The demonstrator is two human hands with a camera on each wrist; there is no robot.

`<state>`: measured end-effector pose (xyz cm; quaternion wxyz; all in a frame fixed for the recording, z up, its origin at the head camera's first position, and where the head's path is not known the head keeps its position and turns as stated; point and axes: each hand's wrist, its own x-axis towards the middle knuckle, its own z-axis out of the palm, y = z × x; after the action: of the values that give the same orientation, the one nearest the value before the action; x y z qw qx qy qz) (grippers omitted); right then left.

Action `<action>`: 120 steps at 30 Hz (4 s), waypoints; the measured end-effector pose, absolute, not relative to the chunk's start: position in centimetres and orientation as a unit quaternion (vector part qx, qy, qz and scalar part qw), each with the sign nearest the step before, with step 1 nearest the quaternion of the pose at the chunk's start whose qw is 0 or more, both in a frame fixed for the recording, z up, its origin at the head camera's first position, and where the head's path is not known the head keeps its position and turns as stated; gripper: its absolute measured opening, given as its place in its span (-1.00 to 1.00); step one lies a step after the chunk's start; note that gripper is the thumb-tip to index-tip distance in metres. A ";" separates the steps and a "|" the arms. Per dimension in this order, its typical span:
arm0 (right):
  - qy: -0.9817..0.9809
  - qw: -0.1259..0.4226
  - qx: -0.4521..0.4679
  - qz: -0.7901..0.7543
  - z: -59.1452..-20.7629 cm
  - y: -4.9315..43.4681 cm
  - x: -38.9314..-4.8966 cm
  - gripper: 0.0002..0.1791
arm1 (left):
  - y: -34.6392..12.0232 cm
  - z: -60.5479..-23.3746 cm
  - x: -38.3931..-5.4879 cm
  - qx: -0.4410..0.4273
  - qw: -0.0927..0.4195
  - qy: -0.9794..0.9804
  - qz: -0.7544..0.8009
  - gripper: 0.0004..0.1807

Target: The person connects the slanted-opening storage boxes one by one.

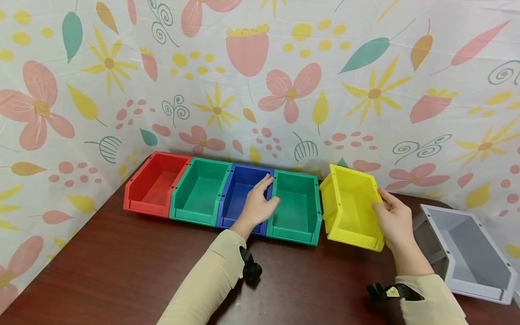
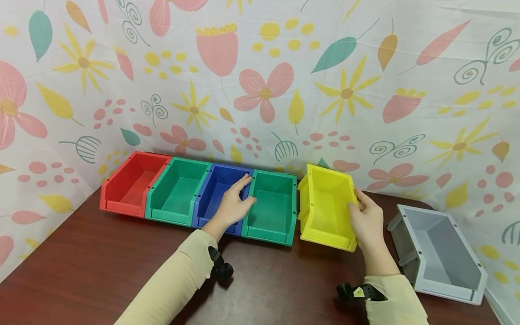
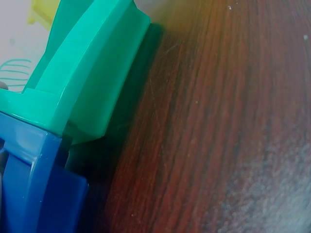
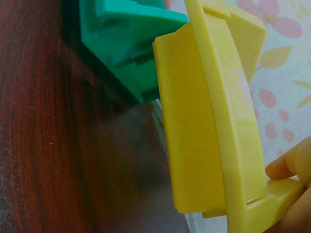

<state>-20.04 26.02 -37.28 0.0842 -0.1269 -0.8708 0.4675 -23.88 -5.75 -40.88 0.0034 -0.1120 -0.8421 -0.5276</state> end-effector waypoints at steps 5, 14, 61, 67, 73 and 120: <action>-0.870 0.082 -0.129 0.469 -37.0 25.7 -20.1 -0.41 | -5.7 -40.8 -23.9 -0.113 0.004 -0.842 -0.527 -0.33; -0.877 0.074 -0.126 0.458 -36.2 25.0 -20.3 -0.41 | -5.8 -40.7 -23.8 -0.115 -0.001 -0.840 -0.530 -0.32; -0.937 0.044 0.159 0.307 -34.7 19.0 -22.2 -0.46 | -5.9 -40.8 -24.1 -0.111 0.005 -0.839 -0.532 -0.33; -0.938 0.032 0.152 0.309 -34.9 19.0 -22.0 -0.46 | -5.8 -41.1 -24.0 -0.107 0.002 -0.838 -0.535 -0.32; -0.939 0.024 0.150 0.308 -34.7 19.0 -21.7 -0.45 | -5.6 -40.9 -23.8 -0.112 -0.001 -0.839 -0.532 -0.32; -0.971 -0.014 0.087 0.224 -35.6 17.8 -23.5 -0.43 | -5.4 -40.6 -23.6 -0.103 0.004 -0.842 -0.529 -0.34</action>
<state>-23.55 17.76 -35.59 -0.0141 0.0870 -0.9706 0.2240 -23.60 -5.45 -40.60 0.0037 -0.1028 -0.8422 -0.5292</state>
